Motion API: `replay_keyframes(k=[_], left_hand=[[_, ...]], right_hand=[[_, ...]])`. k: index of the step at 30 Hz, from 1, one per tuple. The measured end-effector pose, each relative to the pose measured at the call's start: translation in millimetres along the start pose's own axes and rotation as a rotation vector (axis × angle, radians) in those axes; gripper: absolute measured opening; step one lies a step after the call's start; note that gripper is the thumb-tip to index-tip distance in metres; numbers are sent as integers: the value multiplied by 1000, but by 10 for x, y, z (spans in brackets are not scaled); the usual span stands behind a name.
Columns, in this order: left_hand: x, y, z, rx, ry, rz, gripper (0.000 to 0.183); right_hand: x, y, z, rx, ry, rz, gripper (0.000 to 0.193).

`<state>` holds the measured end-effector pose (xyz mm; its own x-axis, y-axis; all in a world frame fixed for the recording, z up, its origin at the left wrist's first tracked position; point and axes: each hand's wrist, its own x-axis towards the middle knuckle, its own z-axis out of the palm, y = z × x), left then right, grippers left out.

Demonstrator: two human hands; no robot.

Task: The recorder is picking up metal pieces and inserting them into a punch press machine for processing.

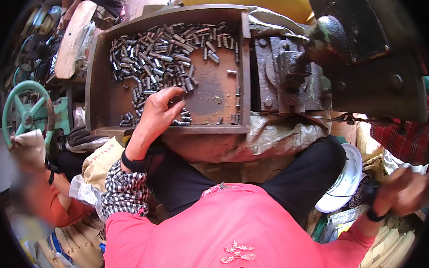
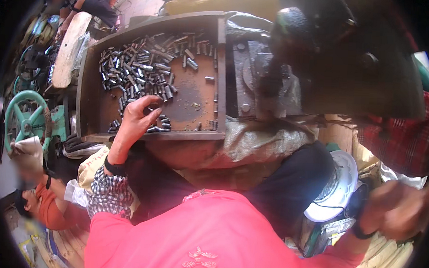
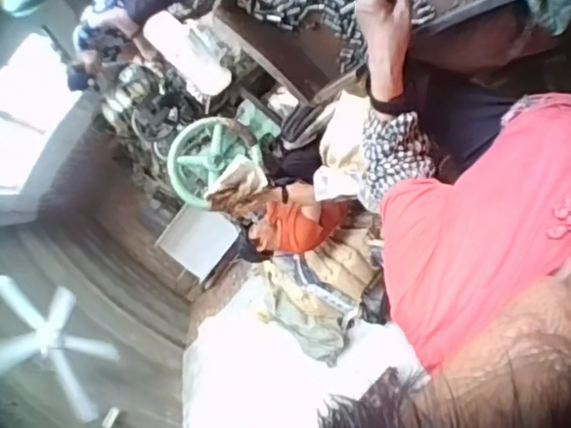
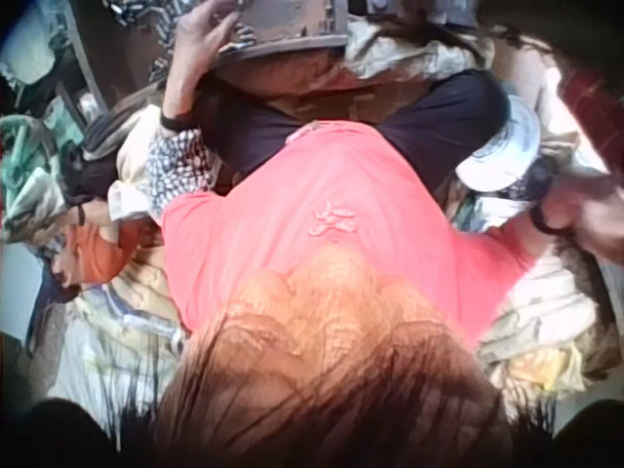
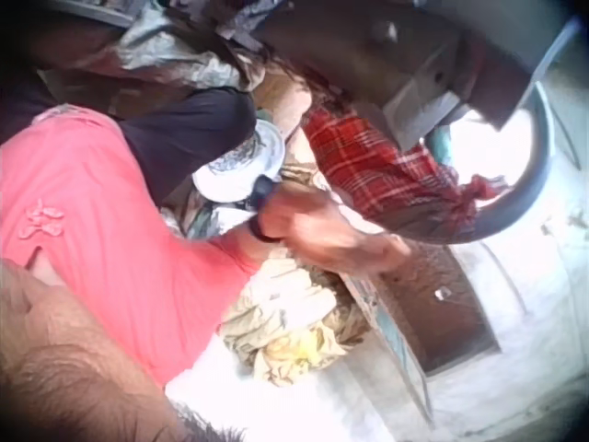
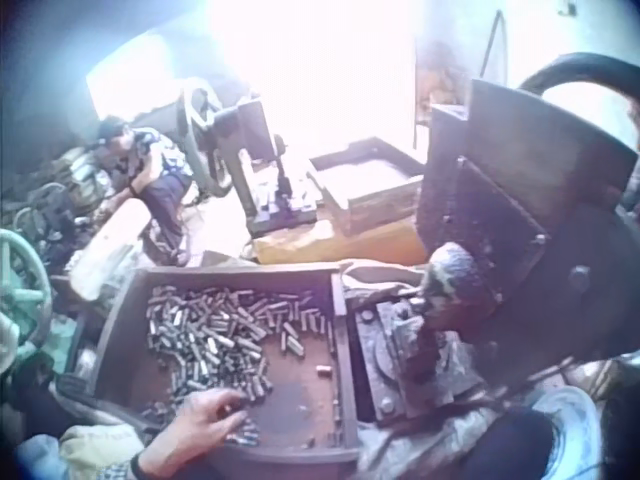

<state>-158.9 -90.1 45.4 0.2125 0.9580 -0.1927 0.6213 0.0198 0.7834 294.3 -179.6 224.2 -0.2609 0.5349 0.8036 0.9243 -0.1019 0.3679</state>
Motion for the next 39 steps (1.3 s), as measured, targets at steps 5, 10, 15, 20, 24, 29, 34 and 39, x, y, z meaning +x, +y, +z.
replay_keyframes(k=[5, 10, 15, 20, 24, 29, 34, 39], left_hand=[[-276, -231, -213, 573, -58, 49, 27], [-96, -310, -126, 517, -76, 101, 25], [-64, -472, 109, 544, -14, 164, 15], [-30, -467, 136, 677, -5, 234, 8], [-6, -391, 187, 829, -7, 207, 7], [13, -412, 181, 856, 8, 242, 5], [106, -353, 290, 797, -23, 249, 6], [194, -307, 440, 481, -3, 288, 10]], right_hand=[[-124, -1578, 242, 1150, -350, -214, 32], [-360, -2474, 815, 1189, -686, -330, 14], [-382, -3116, 1219, 1109, -763, -430, 16], [-181, -3764, 1582, 1086, -814, -405, 9], [-78, -3901, 1550, 1023, -923, -542, 11], [-236, -3727, 1478, 943, -949, -577, 19], [-340, -3416, 1485, 1020, -973, -523, 19], [-418, -3035, 1496, 1395, -1117, 210, 27]])
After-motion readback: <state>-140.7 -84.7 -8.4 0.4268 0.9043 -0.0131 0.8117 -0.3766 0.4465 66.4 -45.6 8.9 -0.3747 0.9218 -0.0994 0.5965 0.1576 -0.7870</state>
